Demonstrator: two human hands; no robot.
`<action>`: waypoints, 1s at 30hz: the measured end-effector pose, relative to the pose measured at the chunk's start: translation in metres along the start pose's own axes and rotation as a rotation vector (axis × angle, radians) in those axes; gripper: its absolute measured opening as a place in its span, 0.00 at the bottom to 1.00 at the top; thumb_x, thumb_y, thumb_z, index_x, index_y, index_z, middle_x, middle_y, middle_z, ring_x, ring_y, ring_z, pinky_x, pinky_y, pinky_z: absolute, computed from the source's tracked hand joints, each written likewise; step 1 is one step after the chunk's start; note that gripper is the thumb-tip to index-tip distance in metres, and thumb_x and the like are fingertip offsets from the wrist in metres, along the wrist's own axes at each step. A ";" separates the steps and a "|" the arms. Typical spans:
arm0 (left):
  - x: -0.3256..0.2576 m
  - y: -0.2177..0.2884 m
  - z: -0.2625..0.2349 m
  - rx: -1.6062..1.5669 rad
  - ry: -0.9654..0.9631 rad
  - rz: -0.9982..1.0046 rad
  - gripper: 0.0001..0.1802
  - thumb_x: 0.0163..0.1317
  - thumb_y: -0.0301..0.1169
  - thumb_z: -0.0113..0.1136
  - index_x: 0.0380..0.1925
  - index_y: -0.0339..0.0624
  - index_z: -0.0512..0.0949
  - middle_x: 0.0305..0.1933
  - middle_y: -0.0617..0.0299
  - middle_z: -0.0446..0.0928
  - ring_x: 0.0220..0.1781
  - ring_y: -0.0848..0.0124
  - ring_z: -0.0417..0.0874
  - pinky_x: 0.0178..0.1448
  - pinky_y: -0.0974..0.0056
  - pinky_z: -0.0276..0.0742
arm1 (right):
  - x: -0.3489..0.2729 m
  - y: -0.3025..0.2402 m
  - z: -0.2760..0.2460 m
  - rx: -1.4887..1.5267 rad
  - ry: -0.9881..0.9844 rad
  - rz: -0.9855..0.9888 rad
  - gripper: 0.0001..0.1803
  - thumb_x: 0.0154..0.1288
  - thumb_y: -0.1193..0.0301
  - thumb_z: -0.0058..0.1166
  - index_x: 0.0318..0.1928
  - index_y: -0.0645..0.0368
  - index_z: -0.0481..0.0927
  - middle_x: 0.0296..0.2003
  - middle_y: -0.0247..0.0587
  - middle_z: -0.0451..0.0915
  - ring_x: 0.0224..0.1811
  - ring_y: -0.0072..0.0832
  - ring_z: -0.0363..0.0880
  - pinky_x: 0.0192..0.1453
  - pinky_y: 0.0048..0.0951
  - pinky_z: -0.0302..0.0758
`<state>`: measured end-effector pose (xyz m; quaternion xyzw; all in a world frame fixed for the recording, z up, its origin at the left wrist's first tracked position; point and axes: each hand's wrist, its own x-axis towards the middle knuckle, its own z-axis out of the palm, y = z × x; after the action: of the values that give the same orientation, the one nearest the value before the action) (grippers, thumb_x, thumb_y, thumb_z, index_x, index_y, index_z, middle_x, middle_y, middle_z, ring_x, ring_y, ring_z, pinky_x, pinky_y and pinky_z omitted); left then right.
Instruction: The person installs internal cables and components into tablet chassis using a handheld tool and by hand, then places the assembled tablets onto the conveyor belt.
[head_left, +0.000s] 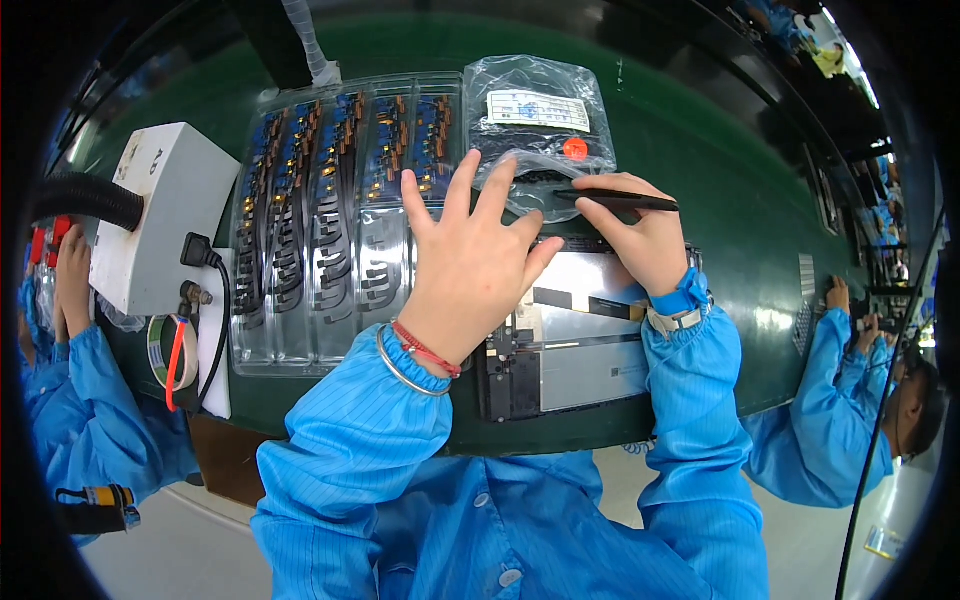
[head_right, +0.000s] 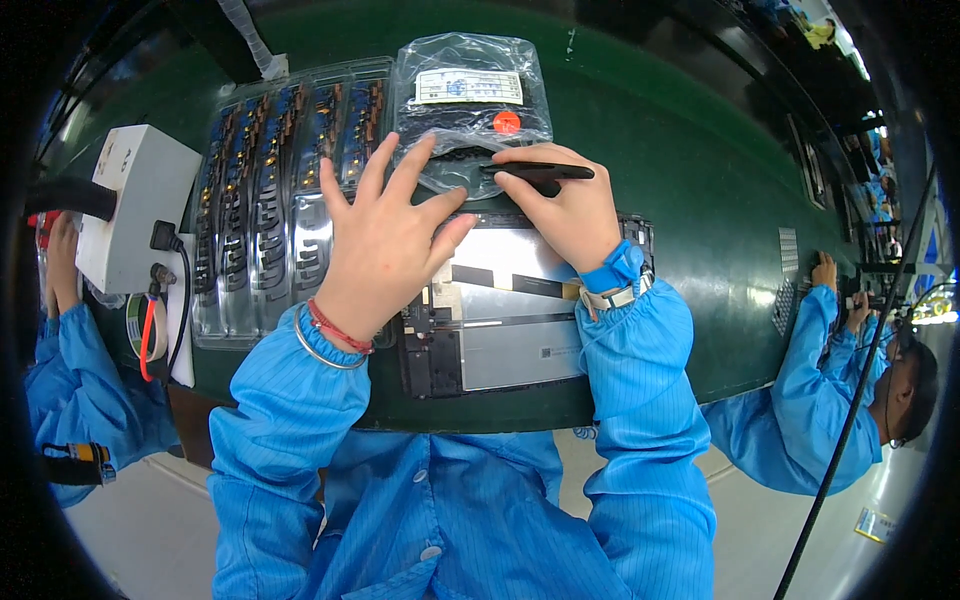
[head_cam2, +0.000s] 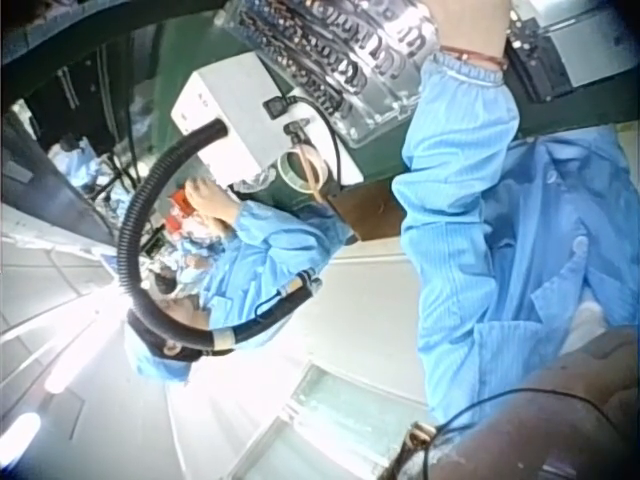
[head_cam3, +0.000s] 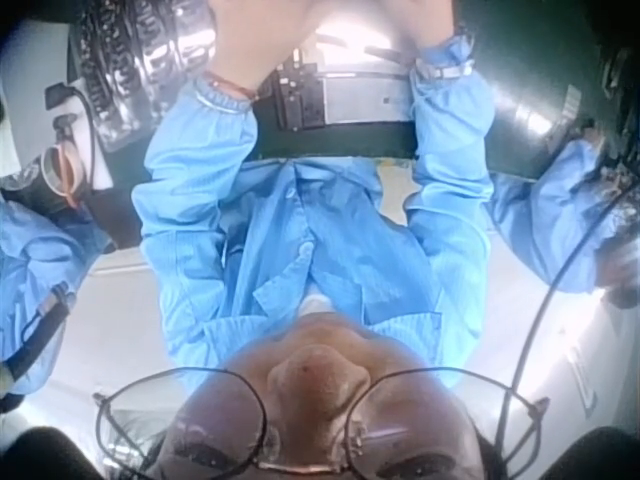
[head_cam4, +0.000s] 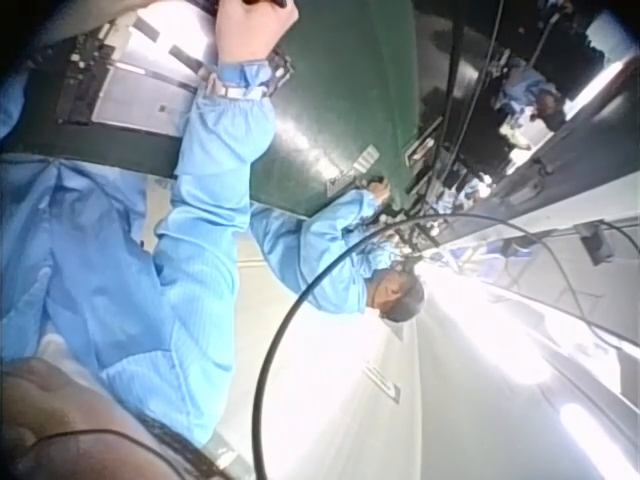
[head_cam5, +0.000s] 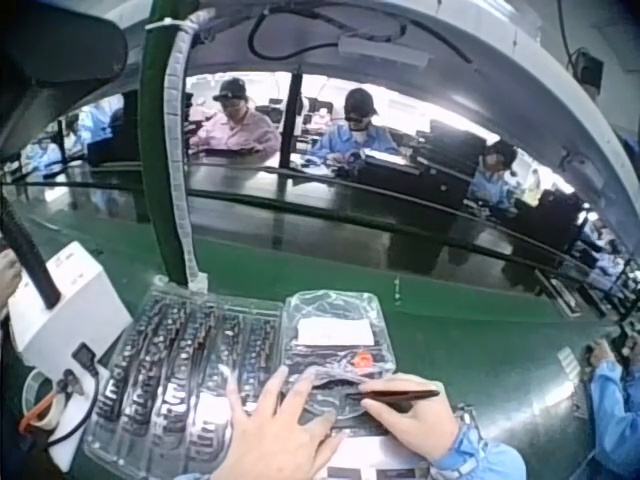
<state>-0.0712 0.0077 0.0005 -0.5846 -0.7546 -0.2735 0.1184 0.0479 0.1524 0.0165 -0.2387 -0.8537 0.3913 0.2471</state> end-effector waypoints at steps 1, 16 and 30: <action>0.000 0.000 -0.001 -0.001 -0.002 -0.001 0.13 0.53 0.46 0.56 0.29 0.51 0.81 0.55 0.56 0.66 0.62 0.55 0.59 0.57 0.31 0.43 | 0.000 0.000 0.000 -0.028 -0.013 -0.009 0.10 0.51 0.73 0.58 0.37 0.58 0.81 0.34 0.42 0.80 0.35 0.28 0.79 0.40 0.24 0.75; 0.003 0.003 -0.003 0.033 -0.022 0.039 0.13 0.54 0.45 0.56 0.32 0.52 0.80 0.55 0.59 0.66 0.62 0.57 0.59 0.58 0.31 0.42 | -0.007 -0.016 -0.018 0.254 0.156 0.100 0.09 0.54 0.76 0.56 0.38 0.63 0.79 0.32 0.36 0.78 0.35 0.20 0.75 0.40 0.18 0.70; -0.143 -0.009 -0.123 -1.331 0.735 -0.512 0.16 0.67 0.30 0.37 0.48 0.31 0.69 0.47 0.49 0.74 0.48 0.63 0.76 0.55 0.61 0.70 | -0.116 -0.145 0.140 1.972 -0.619 0.493 0.14 0.65 0.67 0.46 0.46 0.62 0.70 0.39 0.41 0.75 0.42 0.27 0.75 0.48 0.28 0.73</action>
<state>-0.0558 -0.1780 0.0277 -0.2140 -0.4566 -0.8598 -0.0804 0.0206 -0.0778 0.0230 0.0107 -0.1126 0.9934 0.0170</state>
